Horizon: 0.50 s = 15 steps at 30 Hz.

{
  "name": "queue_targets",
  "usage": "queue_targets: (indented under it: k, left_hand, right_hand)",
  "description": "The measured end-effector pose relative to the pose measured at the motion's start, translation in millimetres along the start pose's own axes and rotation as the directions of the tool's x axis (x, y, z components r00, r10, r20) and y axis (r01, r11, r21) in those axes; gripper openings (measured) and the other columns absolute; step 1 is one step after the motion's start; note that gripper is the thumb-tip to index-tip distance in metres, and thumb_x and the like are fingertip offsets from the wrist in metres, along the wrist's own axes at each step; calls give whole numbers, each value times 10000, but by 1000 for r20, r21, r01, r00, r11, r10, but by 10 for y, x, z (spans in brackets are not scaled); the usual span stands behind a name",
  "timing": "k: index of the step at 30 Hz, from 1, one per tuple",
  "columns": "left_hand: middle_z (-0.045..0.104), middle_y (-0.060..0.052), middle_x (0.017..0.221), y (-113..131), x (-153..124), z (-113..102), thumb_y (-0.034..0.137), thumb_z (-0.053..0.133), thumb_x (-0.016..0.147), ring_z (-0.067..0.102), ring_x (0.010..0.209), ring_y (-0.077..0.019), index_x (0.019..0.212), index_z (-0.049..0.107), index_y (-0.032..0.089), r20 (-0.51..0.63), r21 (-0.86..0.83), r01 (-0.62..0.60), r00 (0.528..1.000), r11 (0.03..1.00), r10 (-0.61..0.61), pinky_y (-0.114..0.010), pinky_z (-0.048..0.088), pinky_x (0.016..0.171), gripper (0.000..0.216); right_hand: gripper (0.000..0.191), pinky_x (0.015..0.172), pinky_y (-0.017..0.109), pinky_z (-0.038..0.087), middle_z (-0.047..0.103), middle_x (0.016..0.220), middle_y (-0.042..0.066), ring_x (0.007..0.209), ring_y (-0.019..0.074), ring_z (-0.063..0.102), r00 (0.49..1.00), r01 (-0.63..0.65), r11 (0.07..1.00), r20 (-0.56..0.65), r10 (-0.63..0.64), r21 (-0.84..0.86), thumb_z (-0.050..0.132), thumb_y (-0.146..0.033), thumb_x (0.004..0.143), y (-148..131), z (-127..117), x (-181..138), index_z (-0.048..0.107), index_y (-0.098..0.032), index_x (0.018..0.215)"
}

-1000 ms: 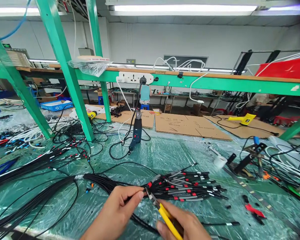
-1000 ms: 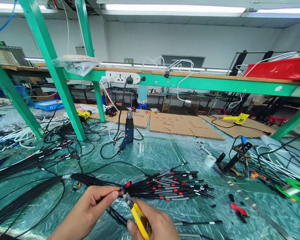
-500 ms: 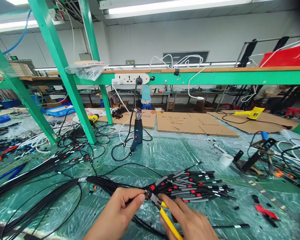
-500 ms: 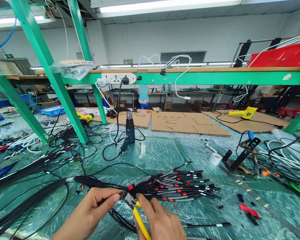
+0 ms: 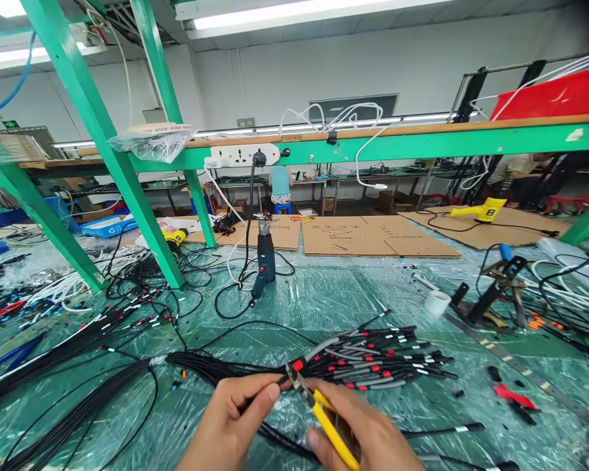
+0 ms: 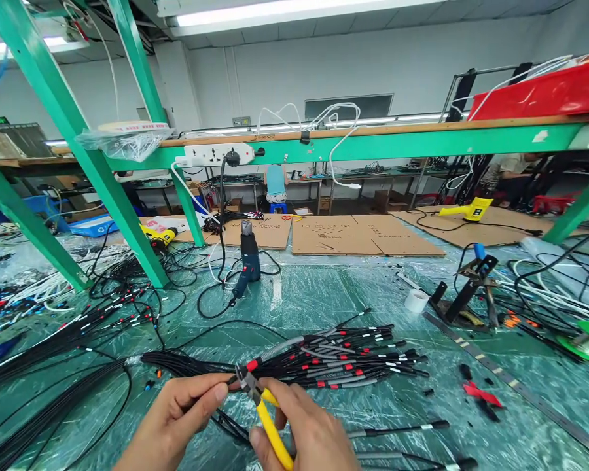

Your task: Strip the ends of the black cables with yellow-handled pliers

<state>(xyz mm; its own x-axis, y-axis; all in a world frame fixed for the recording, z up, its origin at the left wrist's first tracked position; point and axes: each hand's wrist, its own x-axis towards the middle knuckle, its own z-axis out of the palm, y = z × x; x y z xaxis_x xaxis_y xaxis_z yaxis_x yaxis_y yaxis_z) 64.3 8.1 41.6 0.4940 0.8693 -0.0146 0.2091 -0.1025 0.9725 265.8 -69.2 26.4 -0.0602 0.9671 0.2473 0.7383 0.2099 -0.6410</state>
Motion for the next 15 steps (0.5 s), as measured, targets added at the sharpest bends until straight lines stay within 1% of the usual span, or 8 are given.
queue_targets:
  k: [1,3,5,7,9,15]
  left_hand:
    - [768,-92,1095,1,9,3,516,596,867,664,1007,-283,1113,760,172,-1,-8,2,1000,1000,-2,-399,488,951,454]
    - [781,-83,1040,13,22,6,527,602,859,669,964,-274,1104,763,162,-23,-24,9,1000,1000,-10,-382,500,912,468]
    - [787,-73,1002,37,25,11,537,601,856,671,935,-267,1095,767,156,-37,-38,19,999,999,-21,-362,509,878,479]
    - [788,-66,996,68,24,19,532,601,860,672,933,-264,1090,770,157,-29,-39,11,999,999,-12,-349,511,872,471]
    - [788,-59,991,96,24,28,510,598,871,675,941,-261,1086,773,165,-13,-39,-10,1000,999,10,-341,510,879,443]
    - [793,-44,1002,123,21,25,446,594,896,688,957,-252,1090,774,187,-16,-47,-45,999,998,45,-317,516,894,370]
  right_hand:
    - [449,732,317,577,696,1031,70,875,235,692,998,30,993,-52,-37,-116,575,-322,874,34,14,-18,564,-237,1315]
    - [515,768,347,583,673,1085,92,936,257,679,986,76,951,-120,-116,-301,604,-292,851,96,43,-53,521,-221,1355]
    - [549,767,352,587,658,1070,97,924,255,672,975,100,909,-144,-172,-405,609,-277,847,132,62,-75,490,-211,1378]
    - [579,749,361,591,645,1049,95,884,250,665,970,112,878,-141,-199,-466,607,-271,840,136,68,-76,463,-209,1397]
    - [625,744,386,591,634,1049,97,871,257,654,971,109,854,-129,-201,-510,616,-257,815,122,64,-66,442,-206,1412]
    - [712,750,417,577,617,1058,106,890,275,629,977,87,820,-112,-181,-566,604,-177,729,88,61,-53,426,-192,1418]
